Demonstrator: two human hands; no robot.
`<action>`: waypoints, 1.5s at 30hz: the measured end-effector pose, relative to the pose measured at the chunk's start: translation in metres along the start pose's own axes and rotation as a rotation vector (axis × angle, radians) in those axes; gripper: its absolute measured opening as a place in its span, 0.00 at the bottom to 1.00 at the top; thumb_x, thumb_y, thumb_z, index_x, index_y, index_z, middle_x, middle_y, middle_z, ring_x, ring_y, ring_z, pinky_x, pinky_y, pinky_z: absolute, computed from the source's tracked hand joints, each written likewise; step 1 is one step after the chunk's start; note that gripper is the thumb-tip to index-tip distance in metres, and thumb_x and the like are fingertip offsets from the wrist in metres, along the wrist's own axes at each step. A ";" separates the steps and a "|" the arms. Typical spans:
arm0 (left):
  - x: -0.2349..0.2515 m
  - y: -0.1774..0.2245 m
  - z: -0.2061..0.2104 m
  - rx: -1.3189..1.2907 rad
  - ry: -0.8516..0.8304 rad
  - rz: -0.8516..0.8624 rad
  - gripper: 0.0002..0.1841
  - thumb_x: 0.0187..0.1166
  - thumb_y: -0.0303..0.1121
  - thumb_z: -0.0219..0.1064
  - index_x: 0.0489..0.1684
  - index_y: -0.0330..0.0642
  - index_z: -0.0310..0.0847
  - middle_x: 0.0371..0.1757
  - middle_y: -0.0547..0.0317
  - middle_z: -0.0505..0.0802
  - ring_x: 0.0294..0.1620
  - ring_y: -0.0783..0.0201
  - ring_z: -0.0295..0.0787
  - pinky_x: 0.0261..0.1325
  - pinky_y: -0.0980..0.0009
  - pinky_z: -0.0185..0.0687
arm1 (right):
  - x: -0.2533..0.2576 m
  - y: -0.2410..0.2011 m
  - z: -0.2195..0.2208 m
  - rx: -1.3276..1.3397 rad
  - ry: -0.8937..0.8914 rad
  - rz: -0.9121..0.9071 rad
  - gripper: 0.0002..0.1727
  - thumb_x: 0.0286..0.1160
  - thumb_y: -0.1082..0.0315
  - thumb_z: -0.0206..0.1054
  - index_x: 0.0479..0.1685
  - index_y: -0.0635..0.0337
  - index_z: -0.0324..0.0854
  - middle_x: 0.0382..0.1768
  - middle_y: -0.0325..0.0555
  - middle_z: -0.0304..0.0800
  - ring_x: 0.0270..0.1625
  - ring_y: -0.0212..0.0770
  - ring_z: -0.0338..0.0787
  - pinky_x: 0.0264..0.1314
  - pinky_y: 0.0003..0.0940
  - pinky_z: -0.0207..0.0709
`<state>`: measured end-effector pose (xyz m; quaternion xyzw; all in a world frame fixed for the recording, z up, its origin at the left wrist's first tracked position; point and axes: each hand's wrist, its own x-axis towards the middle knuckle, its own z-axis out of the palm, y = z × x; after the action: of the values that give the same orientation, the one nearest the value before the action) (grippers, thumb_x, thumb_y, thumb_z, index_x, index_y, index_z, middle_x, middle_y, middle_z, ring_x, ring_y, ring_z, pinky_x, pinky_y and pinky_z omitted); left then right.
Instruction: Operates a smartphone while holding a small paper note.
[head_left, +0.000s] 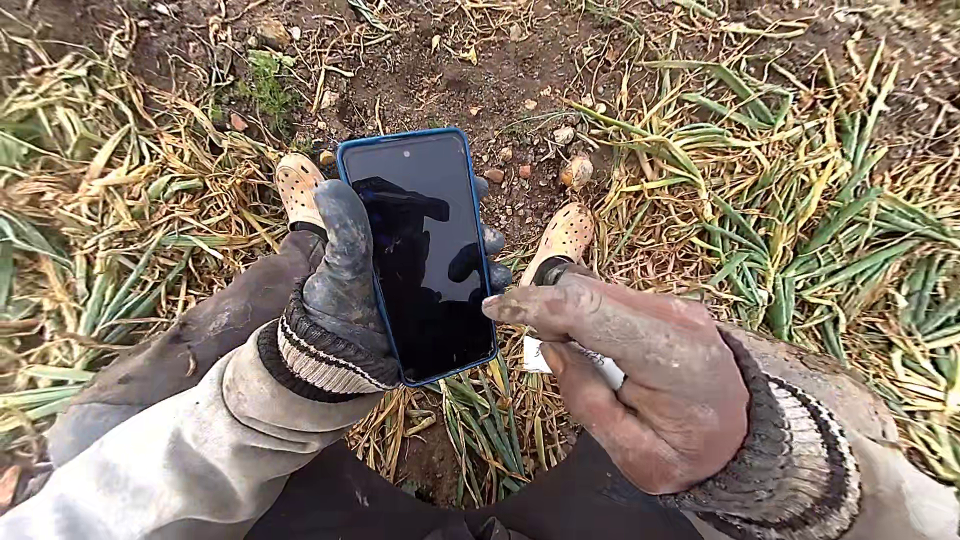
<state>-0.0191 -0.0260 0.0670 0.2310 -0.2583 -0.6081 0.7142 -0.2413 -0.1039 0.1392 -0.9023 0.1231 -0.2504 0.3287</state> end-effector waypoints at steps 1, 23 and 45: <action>-0.001 0.000 -0.002 -0.009 -0.005 -0.013 0.49 0.67 0.77 0.61 0.76 0.43 0.71 0.59 0.47 0.87 0.58 0.53 0.88 0.59 0.54 0.88 | 0.000 -0.003 0.003 -0.031 -0.012 -0.006 0.24 0.71 0.70 0.58 0.66 0.53 0.87 0.35 0.33 0.88 0.30 0.24 0.81 0.27 0.23 0.78; -0.006 -0.002 -0.014 -0.026 -0.003 -0.053 0.56 0.62 0.81 0.62 0.83 0.43 0.65 0.64 0.42 0.86 0.62 0.48 0.87 0.62 0.48 0.87 | -0.005 -0.013 0.022 -0.248 -0.145 -0.037 0.31 0.64 0.66 0.58 0.73 0.47 0.84 0.21 0.34 0.80 0.17 0.34 0.76 0.14 0.33 0.65; -0.009 0.001 0.001 -0.124 -0.148 -0.125 0.53 0.64 0.77 0.64 0.84 0.47 0.66 0.66 0.43 0.85 0.64 0.48 0.86 0.64 0.48 0.86 | 0.002 0.006 -0.009 0.021 0.151 0.043 0.09 0.69 0.71 0.63 0.40 0.53 0.89 0.41 0.33 0.90 0.42 0.27 0.89 0.39 0.23 0.87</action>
<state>-0.0203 -0.0171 0.0673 0.1568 -0.2572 -0.6817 0.6668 -0.2447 -0.1143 0.1417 -0.8745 0.1641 -0.3120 0.3331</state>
